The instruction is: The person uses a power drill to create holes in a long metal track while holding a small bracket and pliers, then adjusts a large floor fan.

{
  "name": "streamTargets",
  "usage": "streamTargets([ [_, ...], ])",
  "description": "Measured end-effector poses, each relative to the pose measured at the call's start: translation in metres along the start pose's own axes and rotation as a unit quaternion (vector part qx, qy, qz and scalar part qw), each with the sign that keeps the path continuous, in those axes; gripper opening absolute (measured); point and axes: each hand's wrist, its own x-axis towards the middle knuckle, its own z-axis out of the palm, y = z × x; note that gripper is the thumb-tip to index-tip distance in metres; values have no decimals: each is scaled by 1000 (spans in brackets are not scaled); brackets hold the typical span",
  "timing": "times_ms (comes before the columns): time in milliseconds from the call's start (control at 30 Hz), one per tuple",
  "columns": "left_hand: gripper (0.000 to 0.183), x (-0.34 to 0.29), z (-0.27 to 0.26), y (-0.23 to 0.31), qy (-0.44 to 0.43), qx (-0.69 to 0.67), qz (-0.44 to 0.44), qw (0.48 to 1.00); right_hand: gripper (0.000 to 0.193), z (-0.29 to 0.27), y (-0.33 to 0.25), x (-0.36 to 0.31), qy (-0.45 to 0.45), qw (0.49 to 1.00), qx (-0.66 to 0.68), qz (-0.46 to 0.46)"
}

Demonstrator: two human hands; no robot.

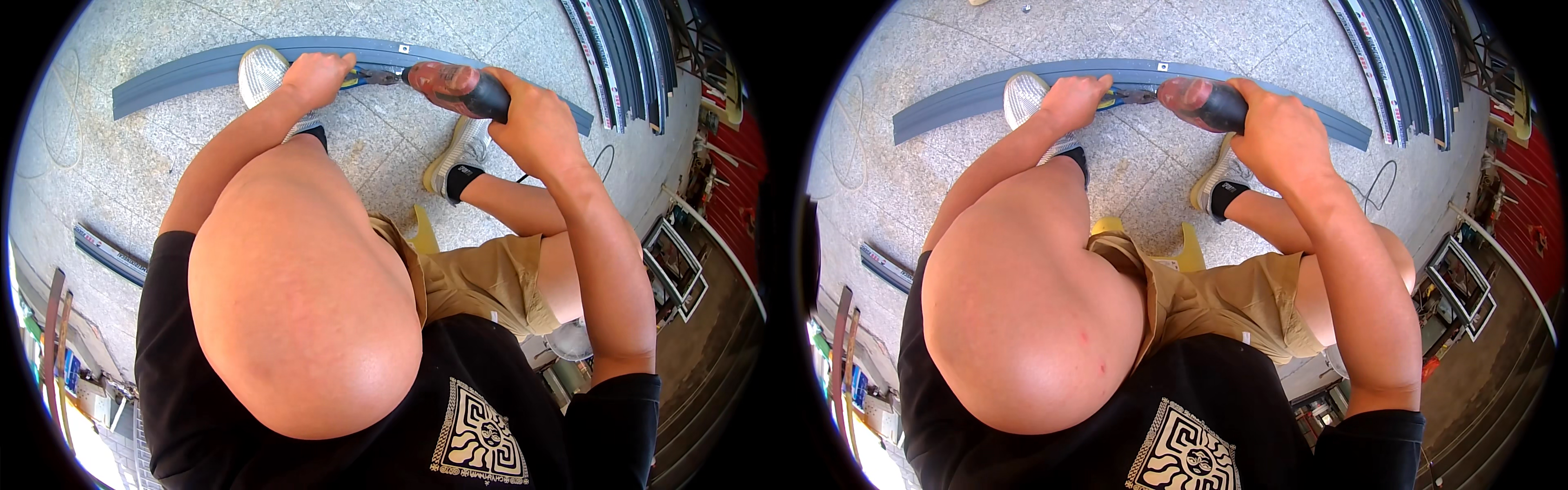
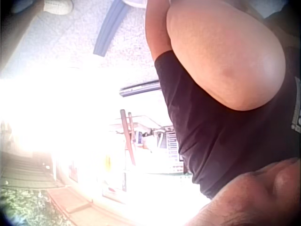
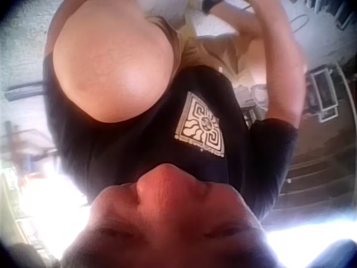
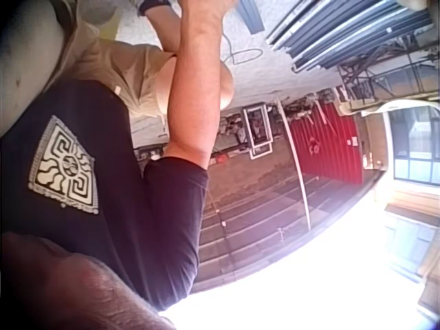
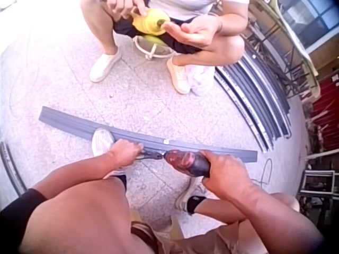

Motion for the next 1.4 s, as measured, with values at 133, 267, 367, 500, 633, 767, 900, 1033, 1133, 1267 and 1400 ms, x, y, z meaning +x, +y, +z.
streamTargets([
  [133,29,0,-1,0,3,0,3,1000,60,3,1,1,9,1000,-5,-5],
  [267,29,-1,-3,2,-12,6,-10,1000,60,-2,0,1,-2,1000,9,-3],
  [367,29,-1,-5,4,-5,-1,-2,1000,60,-2,6,-1,-4,1000,31,2],
  [500,28,0,-7,4,-10,5,-2,1000,62,5,10,0,17,999,21,-23],
  [633,27,-2,-2,1,-10,-2,-5,1000,64,3,3,0,-3,1000,-1,-17],
  [767,27,-1,-4,3,-9,-1,-2,1000,64,1,5,1,-11,1000,-2,-13],
  [900,26,-3,1,-2,1,0,-2,1000,65,15,-2,5,2,1000,3,-9],
  [1033,27,-3,-1,0,16,-7,8,1000,65,12,-7,8,-18,1000,13,11],
  [1133,28,0,2,-1,13,1,6,1000,61,3,0,1,9,996,87,7],
  [1267,31,3,-3,4,5,2,8,1000,58,-30,16,-21,28,992,120,-1],
  [1400,32,-4,5,-1,-22,7,-12,1000,64,-74,65,-70,56,981,187,-5],
])
